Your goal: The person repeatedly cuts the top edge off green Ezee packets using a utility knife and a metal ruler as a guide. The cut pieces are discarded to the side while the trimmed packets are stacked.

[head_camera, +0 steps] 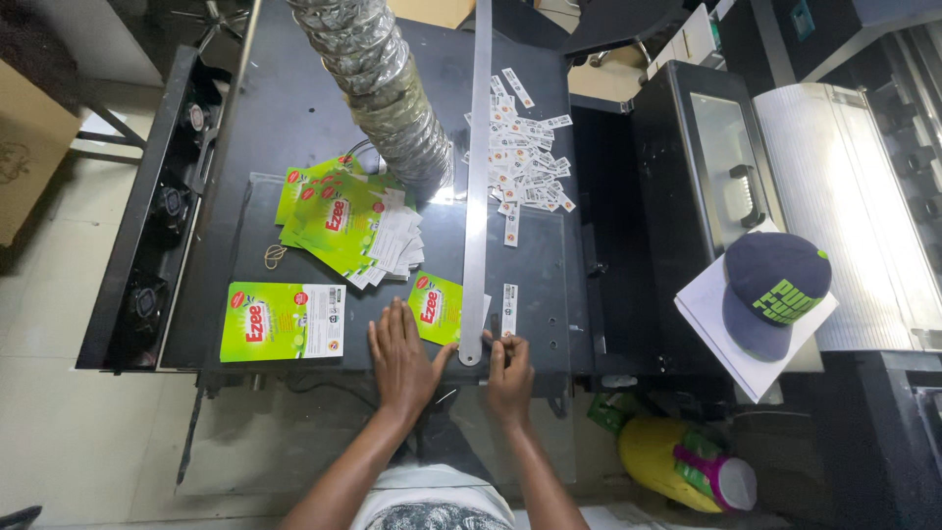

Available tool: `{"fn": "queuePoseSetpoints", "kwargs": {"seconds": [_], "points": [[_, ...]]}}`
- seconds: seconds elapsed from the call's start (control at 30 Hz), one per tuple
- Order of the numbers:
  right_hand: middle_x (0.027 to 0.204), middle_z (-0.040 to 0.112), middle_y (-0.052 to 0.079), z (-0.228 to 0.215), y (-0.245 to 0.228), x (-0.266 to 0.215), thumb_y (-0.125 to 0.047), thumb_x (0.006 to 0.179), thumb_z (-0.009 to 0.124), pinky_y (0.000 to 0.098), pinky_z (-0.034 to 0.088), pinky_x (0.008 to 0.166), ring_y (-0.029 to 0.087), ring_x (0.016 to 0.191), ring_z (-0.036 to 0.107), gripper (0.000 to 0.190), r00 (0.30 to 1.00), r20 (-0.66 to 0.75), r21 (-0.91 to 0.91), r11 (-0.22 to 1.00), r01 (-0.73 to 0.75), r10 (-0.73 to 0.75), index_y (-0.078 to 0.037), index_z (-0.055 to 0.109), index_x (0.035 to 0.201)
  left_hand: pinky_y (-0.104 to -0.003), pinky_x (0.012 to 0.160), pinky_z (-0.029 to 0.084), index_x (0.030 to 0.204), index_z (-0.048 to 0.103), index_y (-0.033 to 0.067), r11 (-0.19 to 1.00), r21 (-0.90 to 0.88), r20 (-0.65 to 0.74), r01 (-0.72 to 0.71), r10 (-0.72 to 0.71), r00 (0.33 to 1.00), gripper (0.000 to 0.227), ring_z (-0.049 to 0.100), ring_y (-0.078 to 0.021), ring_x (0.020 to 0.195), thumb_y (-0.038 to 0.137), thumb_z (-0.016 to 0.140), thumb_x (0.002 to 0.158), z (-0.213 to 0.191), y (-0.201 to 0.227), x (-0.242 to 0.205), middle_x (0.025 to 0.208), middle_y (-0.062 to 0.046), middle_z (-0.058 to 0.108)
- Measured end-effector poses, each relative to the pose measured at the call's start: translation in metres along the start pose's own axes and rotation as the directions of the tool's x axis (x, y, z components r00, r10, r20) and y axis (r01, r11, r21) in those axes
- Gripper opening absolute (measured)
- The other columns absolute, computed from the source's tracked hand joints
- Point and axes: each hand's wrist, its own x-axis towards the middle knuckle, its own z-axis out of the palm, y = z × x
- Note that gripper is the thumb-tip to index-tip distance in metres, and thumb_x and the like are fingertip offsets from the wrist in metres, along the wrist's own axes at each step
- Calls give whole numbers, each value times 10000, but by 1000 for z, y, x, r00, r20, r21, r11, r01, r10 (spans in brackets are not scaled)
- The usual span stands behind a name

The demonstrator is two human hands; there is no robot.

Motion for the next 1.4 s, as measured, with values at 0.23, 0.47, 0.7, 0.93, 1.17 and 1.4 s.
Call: {"fn": "queuePoseSetpoints", "kwargs": {"seconds": [0.23,0.47,0.7,0.93,1.17,1.4], "points": [[1003,859,212,4,32,12,-315,1182,584,514,618,752,415,938,833,210,995,71,-164,983,84,-73,-123,668,1196,-731,1336,291,1639,552,-37,999,-35,-21,16,-17,1000,1001,487,-477,1590,562,904,918,9,-1,1,1679,-277,543],[982,812,231,4,25,12,-290,1173,601,528,614,734,439,954,812,218,991,77,-171,978,122,-110,-93,696,1183,-724,1337,295,1545,698,76,994,-114,-24,-3,1,1000,627,552,-405,1588,367,827,1004,12,-9,-3,1606,-169,683],[973,784,249,5,35,16,-289,1161,632,571,615,764,485,981,788,239,989,78,-157,978,137,-126,-65,714,1172,-624,924,637,1511,726,-5,903,-428,-218,-32,-68,974,643,776,-529,1134,-17,856,882,-59,-11,32,1209,-301,789],[935,790,230,3,25,13,-268,1162,623,559,612,785,463,946,789,213,990,65,-141,981,130,-122,-73,709,1168,-750,1020,558,1730,509,-10,914,-400,-336,-70,-75,939,954,684,-676,1239,-133,833,841,-117,-49,125,1412,-421,670],[957,848,233,-3,8,12,-283,1140,649,553,617,819,462,956,811,194,996,46,-86,993,84,-80,-98,706,1139,-723,1004,592,1667,641,32,971,-82,-167,223,-234,958,947,702,-629,1266,132,1011,801,-70,-112,160,1489,-380,610],[1015,937,-1,-37,18,25,-426,1170,441,379,465,621,126,629,625,471,997,-62,-22,999,34,-35,-137,789,1039,-703,1232,398,1767,443,47,980,-83,-87,178,-185,979,908,435,-506,1582,411,795,1014,-104,-120,110,1786,-258,464]]}}
